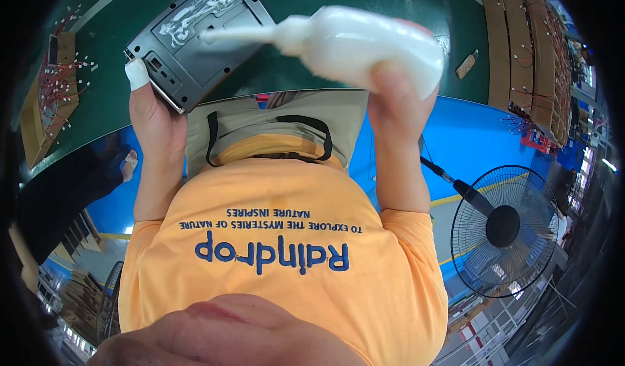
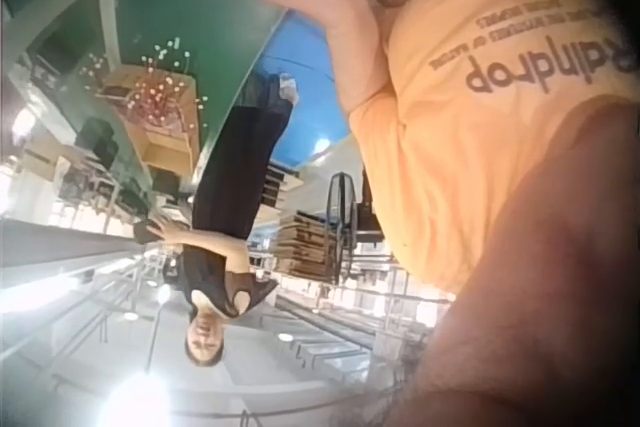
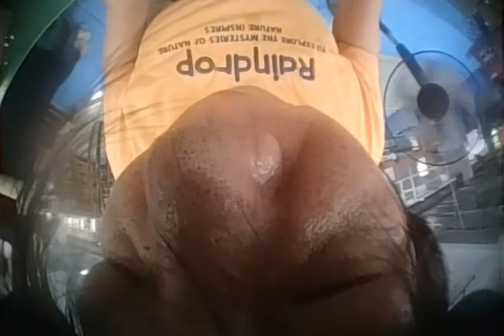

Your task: Apply a white sealant or adhesive from a squeeze bottle onto a black electronic housing component on a factory assembly line.

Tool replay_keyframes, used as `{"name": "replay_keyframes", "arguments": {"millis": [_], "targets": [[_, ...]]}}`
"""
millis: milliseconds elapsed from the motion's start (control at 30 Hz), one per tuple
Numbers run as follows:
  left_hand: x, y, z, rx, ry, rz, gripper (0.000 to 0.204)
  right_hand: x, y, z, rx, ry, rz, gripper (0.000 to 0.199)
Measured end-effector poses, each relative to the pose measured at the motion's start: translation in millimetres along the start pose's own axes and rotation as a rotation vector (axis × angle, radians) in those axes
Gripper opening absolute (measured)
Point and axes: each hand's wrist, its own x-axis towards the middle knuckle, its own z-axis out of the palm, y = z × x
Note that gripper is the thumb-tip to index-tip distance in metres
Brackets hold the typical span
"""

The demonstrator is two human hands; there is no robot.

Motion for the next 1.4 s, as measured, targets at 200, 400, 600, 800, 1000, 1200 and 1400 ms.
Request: {"name": "replay_keyframes", "arguments": {"millis": [200, 400, 600, 800, 1000, 1200, 1400], "targets": [[0, -1, 4, 0.020, 0.024, 0.011, 0.044, -16, 1, 13, -0.346, -0.275, -0.398, 0.074], [-2, 1, 5, 0.008, 0.029, -0.005, 0.044, -15, 1, 21, -0.421, -0.366, -0.549, 0.072], [-1, 0, 5, 0.014, 0.018, 0.004, 0.043, -16, -7, 22, -0.482, -0.451, -0.538, 0.073], [-1, -1, 2, 0.024, 0.018, 0.006, 0.042, -14, -5, 26, -0.448, -0.439, -0.566, 0.071], [4, 0, 2, 0.027, 0.003, 0.022, 0.041, -12, -10, 22, -0.434, -0.474, -0.543, 0.071], [19, 18, 2, 0.123, -0.027, -0.031, 0.038, -9, -11, 21, -0.436, -0.425, -0.561, 0.071], [40, 26, 4, 0.243, 0.027, -0.070, 0.034, -2, -14, 20, -0.420, -0.470, -0.587, 0.070]]}}
